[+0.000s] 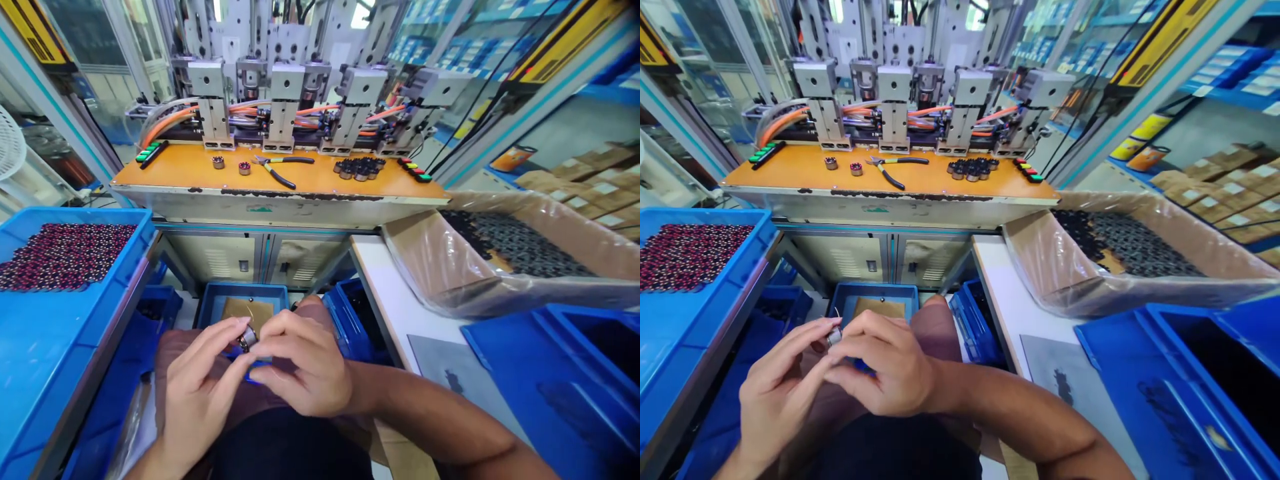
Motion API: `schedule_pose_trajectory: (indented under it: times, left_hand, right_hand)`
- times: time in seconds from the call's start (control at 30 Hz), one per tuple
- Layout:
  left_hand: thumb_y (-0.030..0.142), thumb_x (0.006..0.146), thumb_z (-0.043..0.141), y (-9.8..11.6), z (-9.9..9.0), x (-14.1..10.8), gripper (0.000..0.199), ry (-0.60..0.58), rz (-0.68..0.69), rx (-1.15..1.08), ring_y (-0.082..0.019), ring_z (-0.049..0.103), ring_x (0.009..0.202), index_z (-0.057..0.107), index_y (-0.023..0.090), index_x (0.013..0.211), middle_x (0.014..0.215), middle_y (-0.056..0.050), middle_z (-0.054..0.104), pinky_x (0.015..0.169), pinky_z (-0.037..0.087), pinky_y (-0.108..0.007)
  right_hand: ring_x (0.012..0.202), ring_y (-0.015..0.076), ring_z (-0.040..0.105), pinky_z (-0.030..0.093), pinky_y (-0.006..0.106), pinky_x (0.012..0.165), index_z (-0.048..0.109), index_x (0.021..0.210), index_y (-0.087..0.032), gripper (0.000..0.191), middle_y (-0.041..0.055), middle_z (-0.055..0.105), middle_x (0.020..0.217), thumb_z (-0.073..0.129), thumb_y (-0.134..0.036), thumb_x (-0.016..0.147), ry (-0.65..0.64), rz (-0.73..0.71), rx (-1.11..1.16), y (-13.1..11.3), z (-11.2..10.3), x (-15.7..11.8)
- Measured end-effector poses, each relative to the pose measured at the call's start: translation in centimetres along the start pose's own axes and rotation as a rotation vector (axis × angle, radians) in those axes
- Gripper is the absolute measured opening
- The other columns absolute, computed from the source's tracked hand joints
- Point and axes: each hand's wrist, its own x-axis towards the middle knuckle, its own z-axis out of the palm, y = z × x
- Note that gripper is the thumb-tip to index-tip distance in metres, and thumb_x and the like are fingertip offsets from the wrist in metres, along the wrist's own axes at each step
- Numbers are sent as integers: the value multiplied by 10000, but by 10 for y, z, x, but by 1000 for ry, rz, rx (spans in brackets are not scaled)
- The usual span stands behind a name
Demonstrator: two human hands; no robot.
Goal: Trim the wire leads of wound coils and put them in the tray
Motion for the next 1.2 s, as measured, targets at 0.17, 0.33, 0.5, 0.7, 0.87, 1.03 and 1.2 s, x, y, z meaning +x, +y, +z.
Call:
schedule_pose_trajectory:
  times: [0.17, 0.33, 0.5, 0.7, 0.87, 1.03, 1.2]
  left_hand:
    - [125, 801, 757, 7, -2, 1, 299, -39, -185, -231, -158, 724, 992, 721, 285, 1051, 1119, -17, 749, 765, 595, -179]
    - [109, 825, 726, 7, -4, 0, 284, -64, -215, -335, -161, 705, 1062, 712, 293, 1040, 1121, -19, 744, 815, 605, -199]
    - [79, 823, 715, 2, -7, 1, 319, -58, -106, -178, -159, 694, 1084, 700, 286, 1065, 1141, -20, 737, 899, 590, -237]
    - [86, 812, 727, 5, -8, 7, 313, -97, 14, -75, -140, 713, 1016, 702, 273, 1062, 1143, -13, 729, 879, 583, -208]
    - [106, 816, 727, 6, -16, 4, 280, -83, -2, -73, -139, 725, 1009, 708, 285, 1031, 1122, -1, 747, 898, 584, -210]
    - [131, 817, 726, 5, -24, 3, 243, -18, 0, -101, -144, 750, 954, 726, 295, 996, 1072, 1, 774, 826, 609, -193]
    - [131, 807, 728, 2, -30, 8, 226, 58, 47, -85, -155, 756, 943, 732, 287, 970, 1060, -8, 781, 794, 617, -190]
  right_hand:
    - [677, 100, 623, 518, 214, 624, 692, 856, -150, 14, 27, 660, 757, 691, -143, 868, 39, 208, 194, -7, 1, 0]
    - [645, 107, 600, 496, 231, 608, 681, 758, -155, 89, 12, 651, 705, 695, -131, 843, 20, 394, 288, -6, -8, -1]
    - [685, 121, 604, 488, 235, 605, 658, 828, -176, 62, 12, 636, 764, 651, -141, 878, 44, 402, -15, 2, -47, 10]
    - [736, 154, 554, 430, 296, 641, 665, 976, -172, 190, 44, 671, 881, 476, -185, 980, -531, -363, -515, 1, -54, 41]
    - [674, 134, 533, 417, 270, 619, 638, 758, -134, 311, 46, 616, 739, 450, -212, 993, -693, -10, -220, -4, -32, 41]
    - [593, 81, 582, 451, 188, 570, 655, 743, -133, 280, -13, 633, 667, 526, -239, 968, -769, 544, 198, 5, -29, 65]
    - [902, 162, 618, 498, 325, 872, 668, 998, -107, 221, 94, 688, 998, 587, -306, 948, -300, 321, -471, 84, -45, 160]
